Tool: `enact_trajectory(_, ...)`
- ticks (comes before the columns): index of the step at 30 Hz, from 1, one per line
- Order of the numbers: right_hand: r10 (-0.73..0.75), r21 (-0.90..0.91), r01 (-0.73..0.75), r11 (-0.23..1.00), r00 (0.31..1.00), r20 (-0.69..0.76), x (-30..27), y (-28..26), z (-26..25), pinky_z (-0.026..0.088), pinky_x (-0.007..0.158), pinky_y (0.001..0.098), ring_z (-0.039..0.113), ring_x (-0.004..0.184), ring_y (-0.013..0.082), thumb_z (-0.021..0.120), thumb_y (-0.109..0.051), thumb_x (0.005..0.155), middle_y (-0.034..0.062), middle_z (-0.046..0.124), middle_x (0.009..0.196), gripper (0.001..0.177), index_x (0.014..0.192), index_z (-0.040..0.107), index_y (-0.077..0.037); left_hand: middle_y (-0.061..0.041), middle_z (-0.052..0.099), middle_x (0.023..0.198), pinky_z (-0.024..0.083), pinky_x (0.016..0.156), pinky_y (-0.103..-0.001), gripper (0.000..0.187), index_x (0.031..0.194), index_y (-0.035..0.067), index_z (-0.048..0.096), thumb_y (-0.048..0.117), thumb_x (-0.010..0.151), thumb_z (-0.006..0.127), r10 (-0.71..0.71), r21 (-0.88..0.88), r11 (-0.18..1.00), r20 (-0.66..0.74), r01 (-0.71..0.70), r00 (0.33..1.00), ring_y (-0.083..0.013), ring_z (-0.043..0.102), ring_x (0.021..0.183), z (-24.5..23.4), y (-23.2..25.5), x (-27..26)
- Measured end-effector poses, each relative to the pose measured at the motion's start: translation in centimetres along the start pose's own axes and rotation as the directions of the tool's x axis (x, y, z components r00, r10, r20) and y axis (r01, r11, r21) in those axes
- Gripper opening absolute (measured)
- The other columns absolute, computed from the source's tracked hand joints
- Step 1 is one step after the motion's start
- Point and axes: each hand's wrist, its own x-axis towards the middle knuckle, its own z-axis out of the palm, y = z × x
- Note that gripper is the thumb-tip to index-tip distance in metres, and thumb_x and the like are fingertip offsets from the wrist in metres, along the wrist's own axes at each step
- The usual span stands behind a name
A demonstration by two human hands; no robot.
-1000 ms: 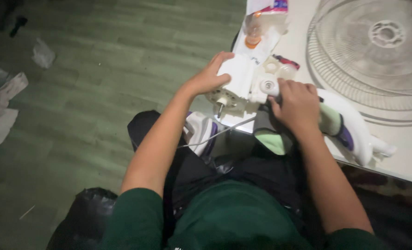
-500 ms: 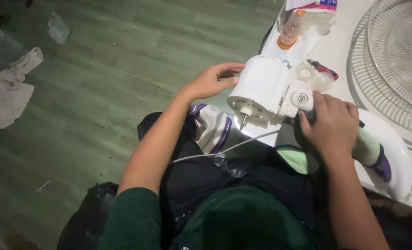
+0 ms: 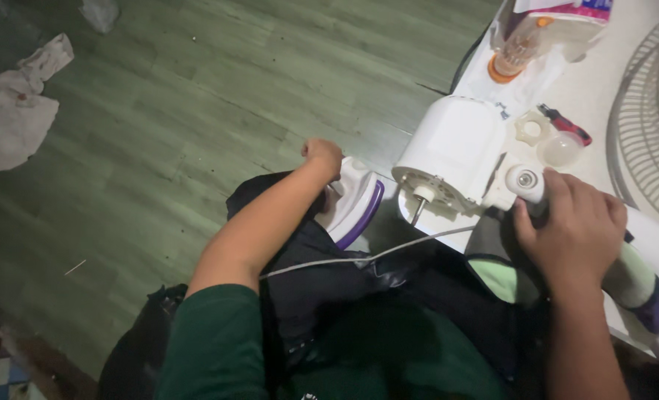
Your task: The person disassembles a white electric fan by removing the front grille and wiping the motor housing with a cloth. They use a screwdriver to loosen screws on the motor casing and handle a small bottle of lubricant.
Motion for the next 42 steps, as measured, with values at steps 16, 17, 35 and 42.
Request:
enact_trajectory(16,-0.009,-0.038,0.009,0.999,1.000,0.013,-0.3,0.4,1.0,0.043,0.105,0.0338,0.063,0.108,0.0176,0.078,-0.033,0.092,0.0012,0.067,0.119,0.038,0.122,0.065,-0.012,-0.006,0.078,0.109,0.058,0.070,-0.048,0.043,0.108,0.009,0.079,0.020,0.068,0.092,0.013,0.019,1.000,0.082,-0.014,0.997,-0.0258,0.075,0.093,4.0,1.6,4.0)
enact_trajectory(17,-0.008,-0.042,0.008,0.999,1.000,0.009,-0.1,0.4,1.0,0.043,0.105,0.0339,0.064,0.109,0.0174,0.078,-0.033,0.092,0.0013,0.067,0.119,0.038,0.122,0.065,-0.012,-0.007,0.077,0.110,0.060,0.072,-0.049,0.043,0.109,0.009,0.078,0.019,0.069,0.092,0.007,-0.005,1.000,0.065,-0.007,0.998,-0.0269,0.075,0.094,3.8,1.4,3.9)
enact_trajectory(35,-0.003,-0.017,0.003,1.000,1.000,0.001,0.4,0.0,0.4,0.043,0.105,0.0345,0.065,0.109,0.0188,0.081,-0.034,0.092,0.0029,0.069,0.118,0.040,0.122,0.068,-0.011,-0.009,0.078,0.111,0.058,0.086,-0.042,0.056,0.107,0.015,0.081,0.063,0.079,0.076,0.177,0.005,0.984,-0.143,-0.178,0.974,-0.0278,0.074,0.105,2.1,-3.5,-1.7)
enact_trajectory(42,0.001,-0.028,-0.001,1.000,1.000,0.002,0.1,0.1,0.5,0.043,0.106,0.0344,0.065,0.110,0.0185,0.080,-0.033,0.091,0.0023,0.069,0.119,0.040,0.123,0.068,-0.011,-0.016,0.074,0.115,0.054,0.095,-0.046,0.072,0.113,0.014,0.077,0.074,0.074,0.070,0.196,-0.305,0.932,-0.035,-0.197,0.980,-0.0354,0.070,0.110,1.6,-6.7,-4.1)
